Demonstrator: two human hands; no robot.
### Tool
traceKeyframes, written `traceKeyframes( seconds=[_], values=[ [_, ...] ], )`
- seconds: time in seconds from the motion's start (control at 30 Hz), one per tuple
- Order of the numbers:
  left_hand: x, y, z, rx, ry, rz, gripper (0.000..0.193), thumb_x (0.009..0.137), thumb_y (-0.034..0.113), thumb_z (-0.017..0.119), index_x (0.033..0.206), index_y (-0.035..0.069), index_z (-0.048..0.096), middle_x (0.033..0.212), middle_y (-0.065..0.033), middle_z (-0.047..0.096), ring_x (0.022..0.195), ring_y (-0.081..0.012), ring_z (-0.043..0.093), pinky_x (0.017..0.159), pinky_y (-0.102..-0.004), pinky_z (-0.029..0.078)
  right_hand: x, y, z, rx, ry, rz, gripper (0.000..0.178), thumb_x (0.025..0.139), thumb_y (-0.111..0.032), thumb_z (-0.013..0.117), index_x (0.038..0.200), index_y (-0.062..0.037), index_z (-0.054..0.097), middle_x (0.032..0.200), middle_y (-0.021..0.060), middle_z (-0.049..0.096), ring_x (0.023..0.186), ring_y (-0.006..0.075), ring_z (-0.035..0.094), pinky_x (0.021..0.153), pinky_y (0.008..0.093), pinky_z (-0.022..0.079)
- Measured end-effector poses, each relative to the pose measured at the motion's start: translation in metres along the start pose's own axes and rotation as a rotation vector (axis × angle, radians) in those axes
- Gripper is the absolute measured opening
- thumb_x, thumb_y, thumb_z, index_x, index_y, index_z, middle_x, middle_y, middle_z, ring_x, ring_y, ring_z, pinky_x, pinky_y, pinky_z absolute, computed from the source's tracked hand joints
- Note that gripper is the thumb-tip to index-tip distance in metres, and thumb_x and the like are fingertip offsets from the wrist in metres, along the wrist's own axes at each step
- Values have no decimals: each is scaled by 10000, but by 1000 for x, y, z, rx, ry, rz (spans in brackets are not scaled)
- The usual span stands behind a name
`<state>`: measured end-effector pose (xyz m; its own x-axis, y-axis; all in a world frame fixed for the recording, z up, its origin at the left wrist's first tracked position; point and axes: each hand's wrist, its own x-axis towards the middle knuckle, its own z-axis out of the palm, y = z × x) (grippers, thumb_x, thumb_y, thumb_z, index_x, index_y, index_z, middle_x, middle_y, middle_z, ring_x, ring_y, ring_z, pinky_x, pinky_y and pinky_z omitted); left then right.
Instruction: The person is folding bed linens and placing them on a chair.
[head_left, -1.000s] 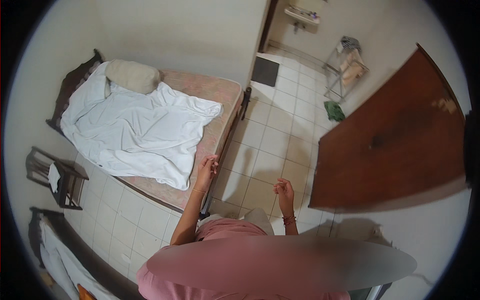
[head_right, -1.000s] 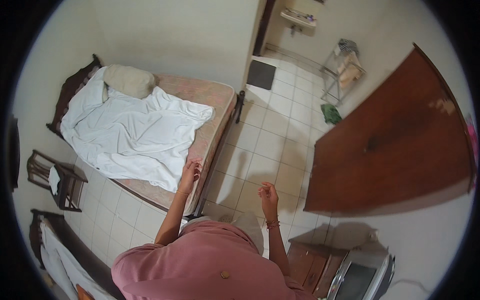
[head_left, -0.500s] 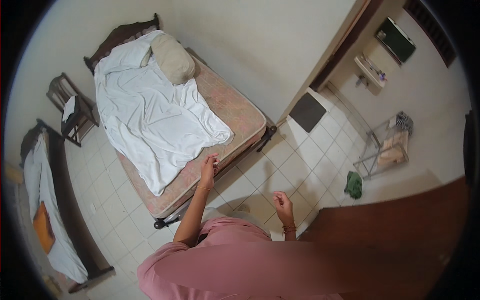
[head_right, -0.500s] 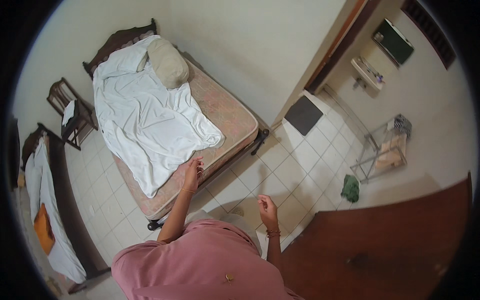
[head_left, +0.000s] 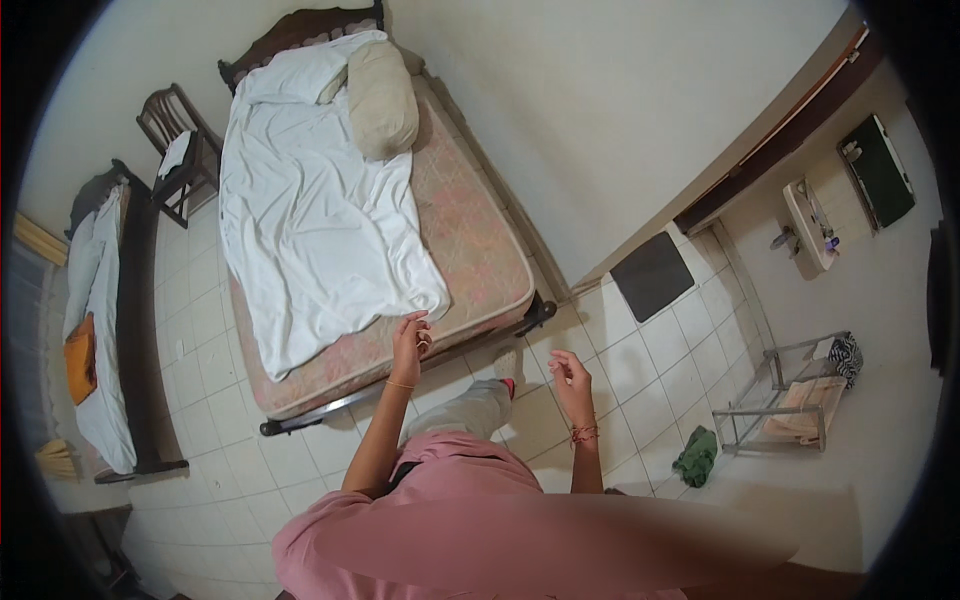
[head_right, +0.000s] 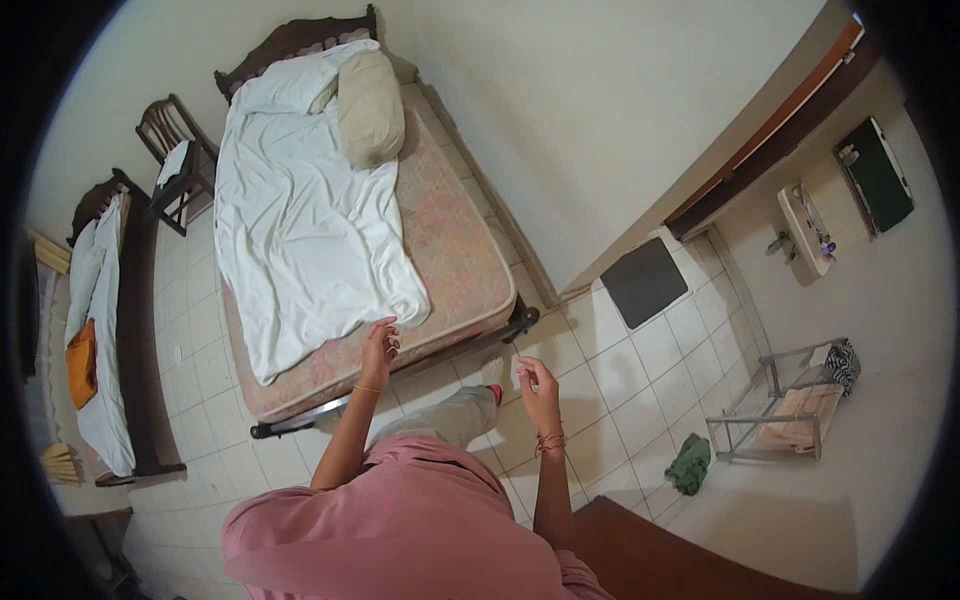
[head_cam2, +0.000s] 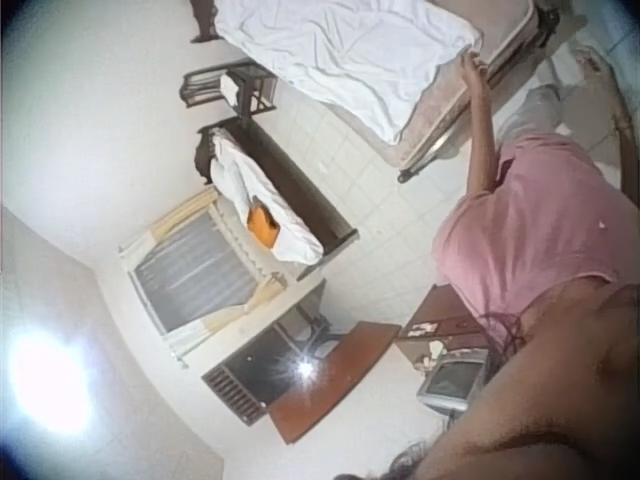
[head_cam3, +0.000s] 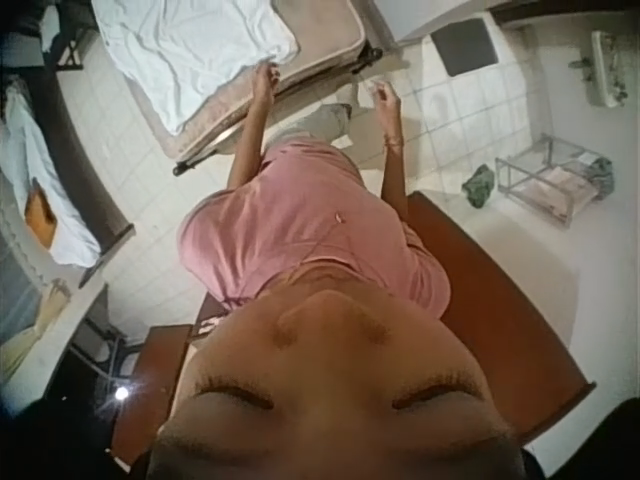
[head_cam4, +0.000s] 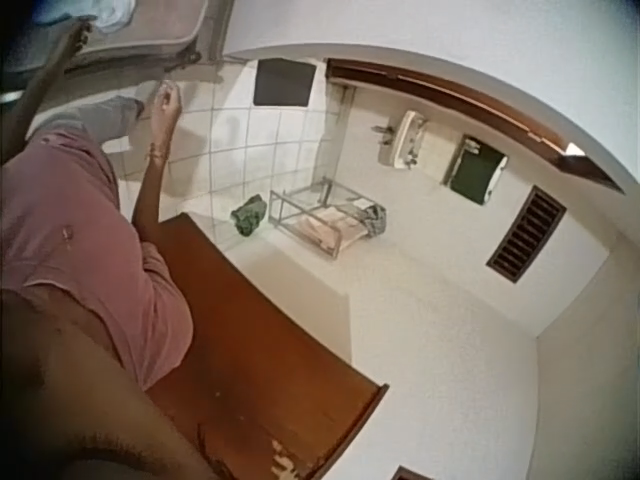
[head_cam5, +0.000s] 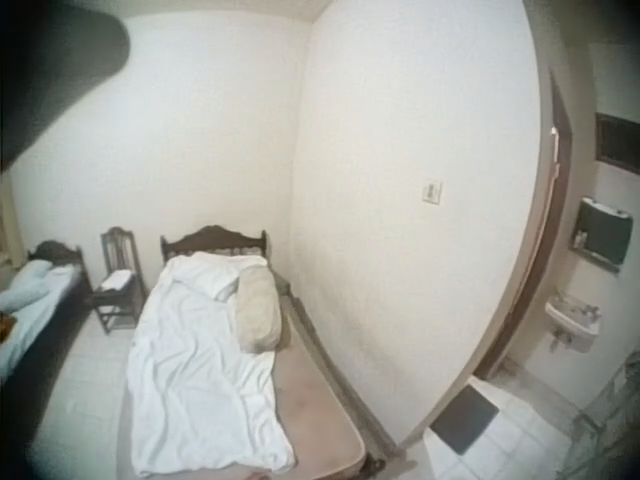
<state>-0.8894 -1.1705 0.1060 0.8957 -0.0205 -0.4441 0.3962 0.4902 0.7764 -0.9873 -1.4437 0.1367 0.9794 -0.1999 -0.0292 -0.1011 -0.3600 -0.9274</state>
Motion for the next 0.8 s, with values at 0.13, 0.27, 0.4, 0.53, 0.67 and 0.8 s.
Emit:
traceKeyframes(
  seconds=[0.13, 0.27, 0.4, 0.53, 0.67, 0.8],
  values=[
    [59, -7, 52, -19, 66, 47, 181, 811, 131, 438, 957, 91, 539, 699, 16, 491, 510, -38, 418, 431, -157, 283, 58, 16, -23, -88, -83, -14, 206, 816, -33, 448, 1012, -17, 507, 826, 68, 578, 772, 119, 547, 689, 235, 429],
    [99, 5, 97, -66, 135, 122, 171, 825, 146, 436, 954, 96, 537, 708, 13, 498, 518, -46, 439, 435, -161, 294, 113, 20, -51, -70, -244, -1, 209, 821, -57, 448, 1019, -25, 508, 826, 64, 579, 770, 120, 549, 681, 233, 425],
    [112, 24, 119, -39, 158, 181, 196, 820, 150, 430, 977, 86, 528, 747, 24, 495, 557, -44, 449, 501, -175, 330, 182, 11, -73, -118, -307, -22, 200, 817, -64, 458, 1004, -30, 520, 813, 72, 583, 751, 123, 551, 663, 233, 428],
    [111, 32, 108, -76, 294, 240, 211, 811, 136, 429, 988, 72, 524, 746, 16, 492, 562, -47, 453, 487, -175, 330, 244, -9, -64, -29, -341, -109, 183, 822, -73, 468, 990, -31, 530, 799, 68, 588, 701, 116, 540, 625, 222, 423],
    [104, 32, 90, -152, 497, 307, 224, 803, 124, 429, 999, 66, 520, 750, 4, 494, 566, -49, 459, 473, -173, 333, 296, -23, -28, 72, -539, -135, 196, 827, -88, 465, 1000, -18, 525, 827, 59, 591, 703, 106, 543, 639, 222, 429],
    [98, 27, 79, -284, 697, 404, 269, 785, 104, 441, 1049, 77, 484, 754, -10, 501, 558, -54, 464, 451, -157, 318, 344, -44, 16, 17, -790, -179, 203, 824, -92, 466, 1004, -15, 524, 847, 68, 592, 749, 121, 563, 667, 233, 442]
  ],
)
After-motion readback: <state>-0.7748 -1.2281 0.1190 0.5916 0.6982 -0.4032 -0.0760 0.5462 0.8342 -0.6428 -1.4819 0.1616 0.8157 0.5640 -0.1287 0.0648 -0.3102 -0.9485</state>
